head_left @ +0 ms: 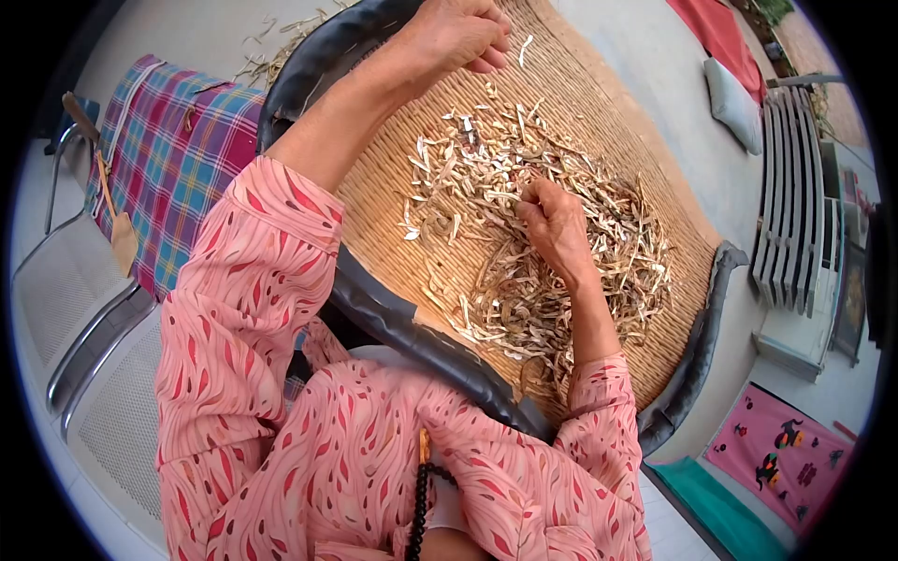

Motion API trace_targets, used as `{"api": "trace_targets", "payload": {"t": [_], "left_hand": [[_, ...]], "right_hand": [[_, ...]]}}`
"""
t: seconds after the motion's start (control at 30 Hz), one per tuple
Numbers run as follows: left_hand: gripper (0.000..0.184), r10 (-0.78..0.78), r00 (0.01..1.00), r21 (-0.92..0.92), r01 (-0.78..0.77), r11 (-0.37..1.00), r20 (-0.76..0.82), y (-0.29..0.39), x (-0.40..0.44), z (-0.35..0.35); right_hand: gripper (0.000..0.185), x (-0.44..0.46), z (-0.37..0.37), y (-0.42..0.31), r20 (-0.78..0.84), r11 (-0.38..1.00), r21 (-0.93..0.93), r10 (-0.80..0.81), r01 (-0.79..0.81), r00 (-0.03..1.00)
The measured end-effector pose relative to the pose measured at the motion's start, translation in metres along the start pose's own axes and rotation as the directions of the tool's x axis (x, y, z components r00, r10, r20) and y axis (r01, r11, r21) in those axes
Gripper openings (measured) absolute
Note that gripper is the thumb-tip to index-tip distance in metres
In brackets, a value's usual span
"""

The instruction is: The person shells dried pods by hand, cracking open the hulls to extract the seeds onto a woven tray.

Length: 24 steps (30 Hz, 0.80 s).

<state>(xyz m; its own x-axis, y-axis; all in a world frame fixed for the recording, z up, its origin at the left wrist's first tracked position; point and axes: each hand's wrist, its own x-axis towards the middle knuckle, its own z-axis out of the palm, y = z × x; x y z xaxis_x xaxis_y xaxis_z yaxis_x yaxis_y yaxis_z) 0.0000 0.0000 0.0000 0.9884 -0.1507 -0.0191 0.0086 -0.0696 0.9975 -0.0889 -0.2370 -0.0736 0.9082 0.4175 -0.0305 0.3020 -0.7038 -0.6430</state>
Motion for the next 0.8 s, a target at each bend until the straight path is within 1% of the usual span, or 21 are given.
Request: {"api": "trace_targets", "payload": {"t": [0.03, 0.07, 0.1, 0.17, 0.23, 0.27, 0.3, 0.37, 0.4, 0.47, 0.53, 0.63, 0.73, 0.8], "left_hand": [[0.009, 0.003, 0.999, 0.053, -0.005, 0.999, 0.042, -0.001, -0.003, 0.000], [0.007, 0.005, 0.996, 0.105, -0.014, 0.994, 0.084, -0.003, -0.005, 0.003], [0.007, -0.085, 0.988, 0.098, 0.072, 0.993, 0.130, -0.004, -0.012, 0.020], [0.004, -0.164, 0.947, 0.253, 0.093, 0.963, 0.277, -0.013, -0.006, 0.020], [0.002, -0.279, 0.890, 0.363, 0.142, 0.921, 0.360, -0.012, -0.010, 0.029], [0.005, -0.277, 0.861, 0.384, 0.105, 0.917, 0.426, -0.015, -0.012, 0.033], [0.008, -0.278, 0.857, 0.365, 0.115, 0.924, 0.435, -0.017, -0.017, 0.037], [0.010, -0.263, 0.860, 0.231, 0.175, 0.957, 0.437, -0.022, -0.023, 0.047], [0.010, -0.251, 0.868, 0.192, 0.184, 0.964, 0.428, -0.024, -0.023, 0.051], [0.011, -0.234, 0.882, 0.114, 0.205, 0.972, 0.410, -0.027, -0.024, 0.054], [0.010, -0.185, 0.894, 0.106, 0.155, 0.982, 0.409, -0.031, -0.022, 0.055], [0.010, -0.132, 0.896, 0.090, 0.103, 0.991, 0.424, -0.032, -0.022, 0.056], [0.009, -0.110, 0.892, 0.094, 0.076, 0.993, 0.439, -0.030, -0.022, 0.057], [0.009, -0.107, 0.885, 0.101, 0.069, 0.992, 0.453, -0.030, -0.021, 0.057]], "right_hand": [[0.003, 0.002, -0.004, -0.001, 0.016, 0.979, 0.187, 0.075, -0.076, 0.997], [0.005, 0.004, -0.007, 0.000, 0.053, 0.923, 0.361, 0.120, -0.132, 0.991], [0.004, -0.011, -0.019, -0.003, 0.121, 0.788, 0.539, 0.277, -0.297, 0.953], [0.005, 0.002, -0.019, -0.011, 0.094, 0.635, 0.722, 0.305, -0.276, 0.948], [0.007, 0.010, -0.018, -0.017, 0.040, 0.548, 0.801, 0.352, -0.240, 0.935], [0.008, 0.012, -0.018, -0.018, 0.021, 0.504, 0.834, 0.381, -0.226, 0.924], [0.009, 0.013, -0.017, -0.020, 0.003, 0.502, 0.840, 0.375, -0.206, 0.927], [0.009, 0.012, -0.017, -0.021, -0.028, 0.504, 0.846, 0.370, -0.175, 0.929], [0.009, 0.011, -0.018, -0.023, -0.047, 0.542, 0.825, 0.345, -0.158, 0.938], [0.008, 0.010, -0.017, -0.027, -0.071, 0.564, 0.815, 0.329, -0.135, 0.942], [0.009, 0.011, -0.016, -0.031, -0.095, 0.589, 0.800, 0.314, -0.115, 0.945], [0.010, 0.011, -0.017, -0.030, -0.086, 0.580, 0.805, 0.321, -0.124, 0.943], [0.010, 0.012, -0.017, -0.023, -0.040, 0.473, 0.873, 0.312, -0.118, 0.949], [0.009, 0.012, -0.017, -0.023, -0.029, 0.428, 0.895, 0.340, -0.128, 0.940]]}}
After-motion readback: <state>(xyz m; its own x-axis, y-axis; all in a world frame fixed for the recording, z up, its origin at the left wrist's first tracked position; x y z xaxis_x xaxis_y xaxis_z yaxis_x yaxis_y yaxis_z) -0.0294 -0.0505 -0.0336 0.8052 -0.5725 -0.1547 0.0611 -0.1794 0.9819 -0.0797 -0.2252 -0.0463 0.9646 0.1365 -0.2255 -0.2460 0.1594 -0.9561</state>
